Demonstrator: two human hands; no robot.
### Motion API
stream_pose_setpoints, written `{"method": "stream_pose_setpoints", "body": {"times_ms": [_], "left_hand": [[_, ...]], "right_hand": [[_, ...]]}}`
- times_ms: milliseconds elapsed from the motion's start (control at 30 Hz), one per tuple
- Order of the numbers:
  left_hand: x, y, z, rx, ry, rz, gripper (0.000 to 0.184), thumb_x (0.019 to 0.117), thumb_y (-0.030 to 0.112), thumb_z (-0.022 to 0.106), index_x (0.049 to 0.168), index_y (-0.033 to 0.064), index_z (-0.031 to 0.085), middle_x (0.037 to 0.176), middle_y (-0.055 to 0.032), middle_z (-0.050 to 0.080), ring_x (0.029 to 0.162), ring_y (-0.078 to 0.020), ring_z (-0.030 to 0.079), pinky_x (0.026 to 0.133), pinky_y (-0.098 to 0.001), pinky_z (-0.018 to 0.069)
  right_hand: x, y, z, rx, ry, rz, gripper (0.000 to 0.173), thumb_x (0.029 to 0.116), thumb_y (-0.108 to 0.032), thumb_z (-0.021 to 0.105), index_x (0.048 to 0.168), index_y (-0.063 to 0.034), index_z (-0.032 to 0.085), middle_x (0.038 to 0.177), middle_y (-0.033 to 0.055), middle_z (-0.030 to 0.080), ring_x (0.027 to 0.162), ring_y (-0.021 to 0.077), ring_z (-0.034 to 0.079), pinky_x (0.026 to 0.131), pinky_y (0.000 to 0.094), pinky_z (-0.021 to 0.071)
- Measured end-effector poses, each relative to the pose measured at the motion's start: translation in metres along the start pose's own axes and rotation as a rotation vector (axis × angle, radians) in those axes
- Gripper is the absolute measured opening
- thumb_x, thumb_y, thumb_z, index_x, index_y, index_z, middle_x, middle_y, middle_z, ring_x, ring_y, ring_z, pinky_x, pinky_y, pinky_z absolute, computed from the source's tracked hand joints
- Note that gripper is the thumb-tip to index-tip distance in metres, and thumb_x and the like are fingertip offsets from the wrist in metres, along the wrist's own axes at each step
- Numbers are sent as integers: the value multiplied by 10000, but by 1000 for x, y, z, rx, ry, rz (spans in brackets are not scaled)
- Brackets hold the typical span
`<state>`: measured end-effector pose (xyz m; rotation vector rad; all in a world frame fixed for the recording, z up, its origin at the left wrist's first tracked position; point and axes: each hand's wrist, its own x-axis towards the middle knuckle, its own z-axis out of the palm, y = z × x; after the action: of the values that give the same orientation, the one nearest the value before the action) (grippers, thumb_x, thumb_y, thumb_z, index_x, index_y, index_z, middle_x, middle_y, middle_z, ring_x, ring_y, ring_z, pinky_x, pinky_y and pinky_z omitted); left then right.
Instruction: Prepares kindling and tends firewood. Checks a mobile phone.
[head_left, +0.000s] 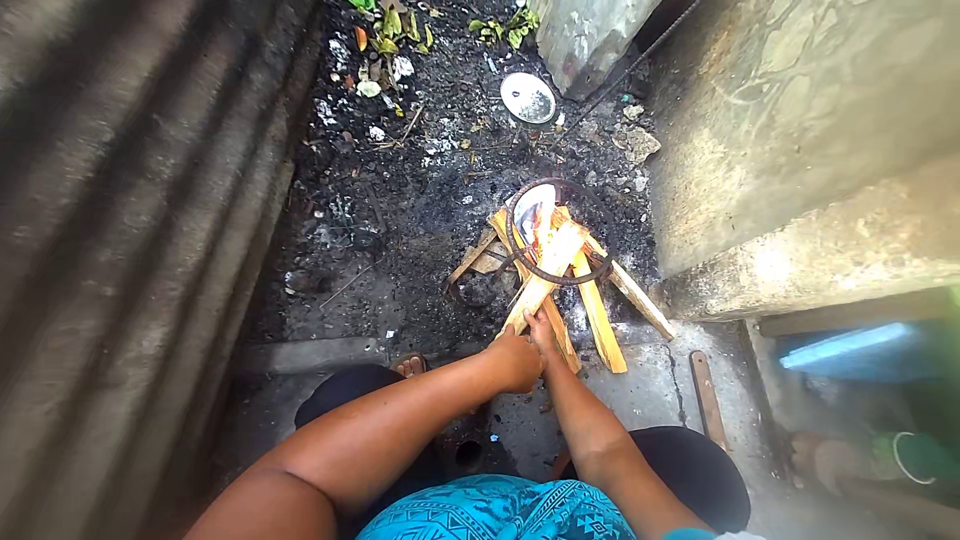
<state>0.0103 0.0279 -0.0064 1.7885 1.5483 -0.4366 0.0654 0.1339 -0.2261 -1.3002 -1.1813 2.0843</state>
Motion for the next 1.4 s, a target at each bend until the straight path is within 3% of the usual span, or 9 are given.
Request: {"method": "stream_pose_setpoints", "body": {"times_ms": [133, 200, 300, 367, 567, 767, 967, 1100, 1400], "left_hand": [[-1, 0, 1, 24, -20, -9, 544, 996, 371, 646, 1435, 72, 528, 1393, -228, 571, 1288, -449, 540, 1075, -705, 346], [-2, -1, 0, 7, -28, -20, 541, 996, 365, 648, 1437, 75, 528, 1401, -230, 567, 1285, -452, 541, 1068, -699, 357], [-3, -4, 0, -1, -37, -28, 534, 997, 355, 648, 1434, 70, 531, 1390, -236, 573, 1269, -458, 553, 1040, -688, 388], [-2, -4, -2, 5, -41, -24, 535, 995, 353, 648, 1433, 71, 528, 1386, -238, 575, 1271, -460, 553, 1027, -691, 401], [-2, 1, -6, 24, -36, 1, 533, 1000, 359, 644, 1422, 55, 527, 1402, -229, 569, 1285, -451, 550, 1005, -681, 423], [0, -1, -2, 28, -47, -9, 553, 1002, 382, 636, 1447, 74, 519, 1397, -229, 577, 1280, -448, 558, 994, -674, 438], [2, -3, -2, 14, -41, -5, 531, 1001, 375, 642, 1413, 56, 543, 1384, -238, 582, 1270, -455, 562, 987, -675, 443], [6, -1, -4, 21, -53, 0, 529, 1005, 371, 634, 1418, 55, 536, 1380, -234, 583, 1269, -451, 564, 981, -673, 448], [12, -2, -6, 12, -91, -8, 567, 1006, 380, 633, 1468, 79, 501, 1418, -229, 563, 1299, -452, 544, 1003, -670, 437]], "right_hand": [[2, -5, 2, -56, 32, -18, 383, 1097, -168, 505, 1417, 43, 495, 1264, 246, 634, 1049, 252, 684, 880, 398, 588], [10, -6, -3, -94, 44, -67, 390, 1098, -163, 498, 1417, 61, 509, 1311, 256, 625, 1141, 262, 663, 984, 406, 553], [19, -12, -16, -134, 78, -96, 409, 1099, -188, 498, 1432, 48, 514, 1369, 250, 603, 1225, 273, 629, 1052, 419, 516], [26, -15, -29, -147, 91, -99, 424, 1106, -219, 482, 1449, 28, 506, 1365, 244, 609, 1223, 277, 637, 1049, 430, 528], [27, -33, -53, -216, 148, -122, 376, 1113, -222, 463, 1350, 44, 586, 1206, 231, 678, 1060, 241, 695, 941, 395, 577], [35, -45, -78, -336, 195, -138, 398, 1110, -237, 474, 1384, 31, 585, 1335, 231, 638, 1213, 256, 640, 1060, 422, 507], [37, -58, -89, -364, 141, -127, 402, 1112, -222, 467, 1410, 28, 569, 1370, 226, 622, 1249, 249, 621, 1081, 410, 489], [42, -52, -82, -418, 107, -132, 384, 1102, -240, 494, 1373, 9, 605, 1314, 221, 653, 1210, 256, 641, 1056, 432, 510], [43, -48, -88, -539, 92, -101, 412, 1087, -243, 535, 1429, -17, 579, 1411, 213, 609, 1319, 273, 586, 1133, 447, 451]]}}
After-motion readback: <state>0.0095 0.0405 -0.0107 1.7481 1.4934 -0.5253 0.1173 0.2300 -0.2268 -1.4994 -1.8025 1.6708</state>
